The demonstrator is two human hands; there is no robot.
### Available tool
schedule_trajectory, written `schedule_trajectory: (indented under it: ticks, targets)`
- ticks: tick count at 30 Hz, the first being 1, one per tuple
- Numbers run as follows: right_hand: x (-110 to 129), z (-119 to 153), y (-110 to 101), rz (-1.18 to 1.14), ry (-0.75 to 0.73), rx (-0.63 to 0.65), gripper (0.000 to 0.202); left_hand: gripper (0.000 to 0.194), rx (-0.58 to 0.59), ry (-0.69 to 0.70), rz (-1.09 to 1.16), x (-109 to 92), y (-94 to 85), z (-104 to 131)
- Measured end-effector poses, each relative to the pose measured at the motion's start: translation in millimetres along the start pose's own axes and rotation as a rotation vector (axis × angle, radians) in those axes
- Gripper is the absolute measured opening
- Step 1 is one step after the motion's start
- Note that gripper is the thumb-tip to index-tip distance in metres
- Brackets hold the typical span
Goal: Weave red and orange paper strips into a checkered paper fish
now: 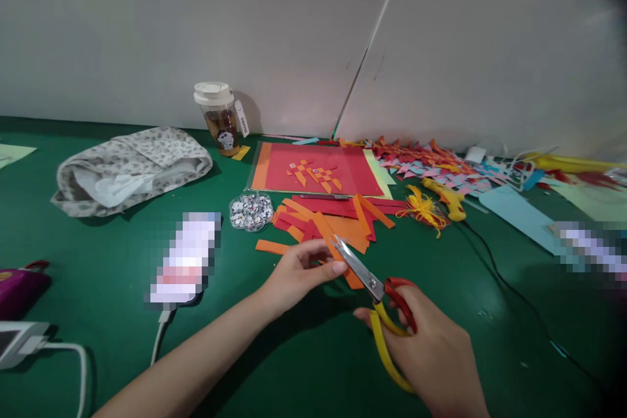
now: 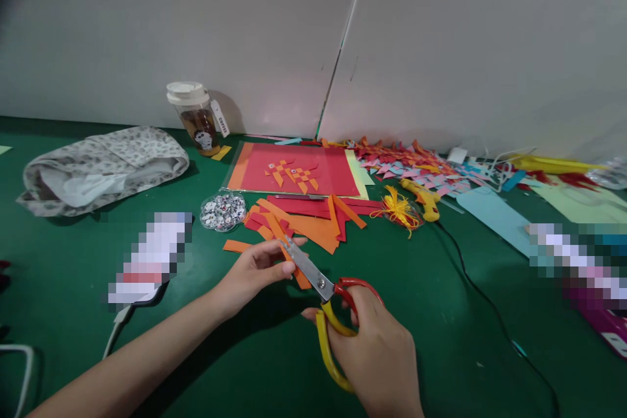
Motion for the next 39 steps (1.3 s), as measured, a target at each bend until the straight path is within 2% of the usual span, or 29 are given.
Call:
schedule_trajectory:
  ticks: [2, 5, 9, 12, 16, 19, 23, 27, 33, 36, 39]
  targets:
    - [-4.6, 1.7, 0.1, 0.017, 0.031, -0.002, 0.045, 0.029, 0.011, 0.024, 0.022, -3.4, 0.2, -0.2]
    - [-9.3, 4.3, 1.4, 0.027, 0.056, 0.0, 0.047, 0.03, -0.015, 0.052, 0.064, -8.5, -3.2, 0.4]
    - [-14.1, 5.6, 5.4, 0.005, 0.114, 0.052, 0.048, 0.024, -0.059, 0.031, 0.084, -9.3, -8.3, 0.8]
    - [-18.3, 5.4, 5.4, -0.034, 0.175, 0.08, 0.046, 0.028, -0.093, 0.002, 0.126, -5.5, -12.2, -0.3]
    - [-29.5, 7.2, 8.3, -0.142, 0.295, 0.131, 0.037, 0.033, -0.107, -0.007, 0.156, -1.9, -14.9, -1.5]
    - [-37.0, 11.1, 15.5, -0.329, 0.413, 0.17, 0.034, 0.034, -0.099, 0.004, 0.155, -2.9, -14.4, -1.0]
    - [-25.7, 12.9, 29.4, -0.687, 0.515, 0.241, 0.034, 0.037, -0.102, -0.016, 0.144, -2.1, -11.8, -0.6]
    - [-5.5, 8.7, 39.8, -0.918, 0.557, 0.233, 0.034, 0.04, -0.106, -0.056, 0.16, 2.2, -7.1, -0.7]
    - [-4.7, 7.8, 54.2, -1.033, 0.623, 0.167, 0.036, 0.04, -0.066, -0.09, 0.134, 4.5, 0.2, -0.6]
    - [-4.2, 7.9, 51.1, -1.007, 0.612, 0.191, 0.034, 0.037, -0.064, -0.074, 0.118, 3.8, 0.4, -1.6]
    - [-1.4, 7.6, 45.3, -1.012, 0.603, 0.214, 0.03, 0.031, -0.109, -0.073, 0.095, 6.5, -4.4, -3.2]
Point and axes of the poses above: each hand's wrist, its own z-axis away from the middle knuckle, its own y-axis out of the palm, x = y × z, the point moved 7 cm from there along -z, towards the middle knuckle, and after that the axes turned 1 degree about -y, right-handed, at the moved point
